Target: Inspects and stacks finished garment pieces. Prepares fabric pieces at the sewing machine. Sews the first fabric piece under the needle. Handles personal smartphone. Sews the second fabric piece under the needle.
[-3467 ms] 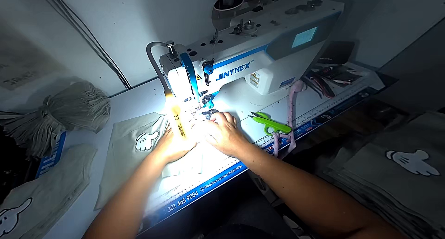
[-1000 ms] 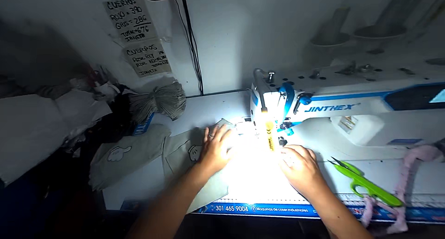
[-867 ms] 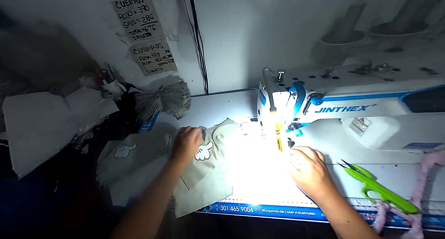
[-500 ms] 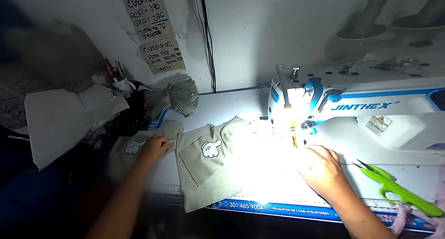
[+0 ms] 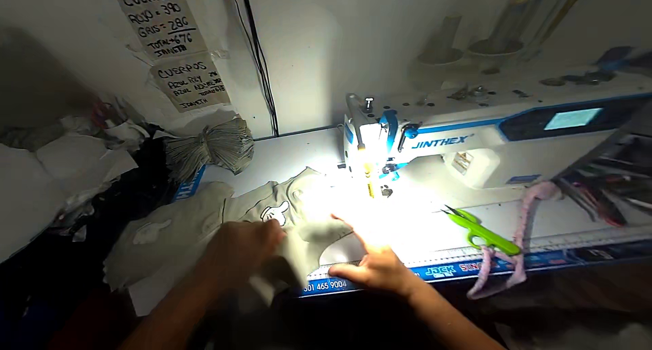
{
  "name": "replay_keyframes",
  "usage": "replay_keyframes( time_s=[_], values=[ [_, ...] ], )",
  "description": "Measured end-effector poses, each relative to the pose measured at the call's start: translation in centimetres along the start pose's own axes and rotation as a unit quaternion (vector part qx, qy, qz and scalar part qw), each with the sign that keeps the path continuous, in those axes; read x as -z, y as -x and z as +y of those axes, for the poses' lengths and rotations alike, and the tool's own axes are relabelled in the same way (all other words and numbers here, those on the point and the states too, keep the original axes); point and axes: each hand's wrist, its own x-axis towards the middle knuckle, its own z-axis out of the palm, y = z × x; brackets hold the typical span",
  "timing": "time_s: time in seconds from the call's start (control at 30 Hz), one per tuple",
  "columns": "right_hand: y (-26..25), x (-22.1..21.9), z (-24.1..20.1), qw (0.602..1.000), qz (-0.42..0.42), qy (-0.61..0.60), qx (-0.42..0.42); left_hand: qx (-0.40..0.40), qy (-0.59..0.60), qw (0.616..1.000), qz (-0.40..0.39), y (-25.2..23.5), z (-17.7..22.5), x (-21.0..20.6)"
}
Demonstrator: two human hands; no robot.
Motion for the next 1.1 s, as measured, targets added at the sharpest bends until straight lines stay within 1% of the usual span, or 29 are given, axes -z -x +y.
replay_keyframes(
  time_s=[0.07, 0.1, 0.13, 0.17, 0.2, 0.27, 0.33, 0.37, 0.43, 0.5, 0.57, 0.63, 0.67, 0.73, 0.8, 0.87, 0.9, 0.97, 1.0, 1.1],
  values=[
    [-0.2, -1.5, -2.1, 0.994, -0.076, -0.082, 0.020, -0.063, 0.038, 0.997, 0.004, -0.9, 2.3, -1.0],
    [-0.2, -1.9, -2.5, 0.991, -0.091, -0.099, 0.020, -0.082, 0.044, 0.996, 0.009, -1.3, 3.0, -1.4],
    [0.0, -2.1, -2.6, 0.990, -0.097, -0.104, 0.004, -0.093, 0.045, 0.995, 0.010, -1.5, 3.5, -1.7],
    [0.1, -1.7, -2.7, 0.988, -0.110, -0.106, -0.035, -0.095, 0.042, 0.995, 0.011, -1.6, 3.7, -1.9],
    [0.0, -0.9, -2.6, 0.981, -0.138, -0.108, -0.079, -0.086, 0.040, 0.995, 0.011, -1.6, 3.8, -1.9],
    [-0.4, 1.1, -2.1, 0.967, -0.192, -0.112, -0.128, -0.045, 0.056, 0.997, -0.008, -1.0, 3.7, -1.9],
    [-0.6, 2.8, -1.9, 0.957, -0.216, -0.117, -0.156, 0.010, 0.103, 0.993, -0.062, 0.0, 3.5, -1.8],
    [-0.7, 3.4, -1.9, 0.956, -0.213, -0.115, -0.167, 0.043, 0.133, 0.985, -0.099, 0.5, 3.4, -1.7],
    [-1.1, 4.2, -1.7, 0.959, -0.183, -0.113, -0.183, 0.124, 0.179, 0.961, -0.173, 1.0, 3.2, -1.7],
    [-2.0, 4.7, -1.0, 0.969, -0.138, -0.096, -0.179, 0.230, 0.217, 0.925, -0.208, 0.6, 2.9, -1.1],
    [-3.4, 5.3, 0.2, 0.980, -0.111, -0.064, -0.155, 0.319, 0.231, 0.899, -0.191, -0.5, 2.3, -0.3],
    [-4.9, 5.6, 1.8, 0.986, -0.078, -0.043, -0.143, 0.364, 0.220, 0.893, -0.151, -1.7, 1.7, 0.1],
    [-5.6, 5.6, 2.6, 0.985, -0.068, -0.040, -0.153, 0.374, 0.210, 0.894, -0.128, -2.0, 1.4, -0.3],
    [-6.7, 5.7, 3.6, 0.978, -0.078, -0.012, -0.192, 0.386, 0.200, 0.894, -0.107, -2.7, 0.9, -1.7],
    [-7.1, 5.6, 4.5, 0.973, -0.088, 0.012, -0.214, 0.389, 0.195, 0.893, -0.118, -3.3, 0.5, -3.2],
    [-6.7, 5.3, 5.7, 0.969, -0.075, 0.006, -0.236, 0.393, 0.195, 0.886, -0.153, -4.0, 0.4, -4.2],
    [-6.3, 5.0, 6.4, 0.972, -0.061, -0.007, -0.228, 0.391, 0.193, 0.884, -0.170, -4.3, 0.3, -4.7],
    [-5.4, 4.6, 7.6, 0.987, -0.027, -0.008, -0.160, 0.382, 0.181, 0.886, -0.191, -4.5, 0.3, -5.6],
    [-5.2, 4.5, 7.6, 0.990, -0.019, -0.005, -0.139, 0.379, 0.174, 0.887, -0.199, -4.6, 0.2, -5.9],
    [-5.1, 4.3, 8.0, 0.993, -0.003, 0.017, -0.116, 0.378, 0.163, 0.889, -0.202, -4.5, 0.1, -6.7]
  ],
)
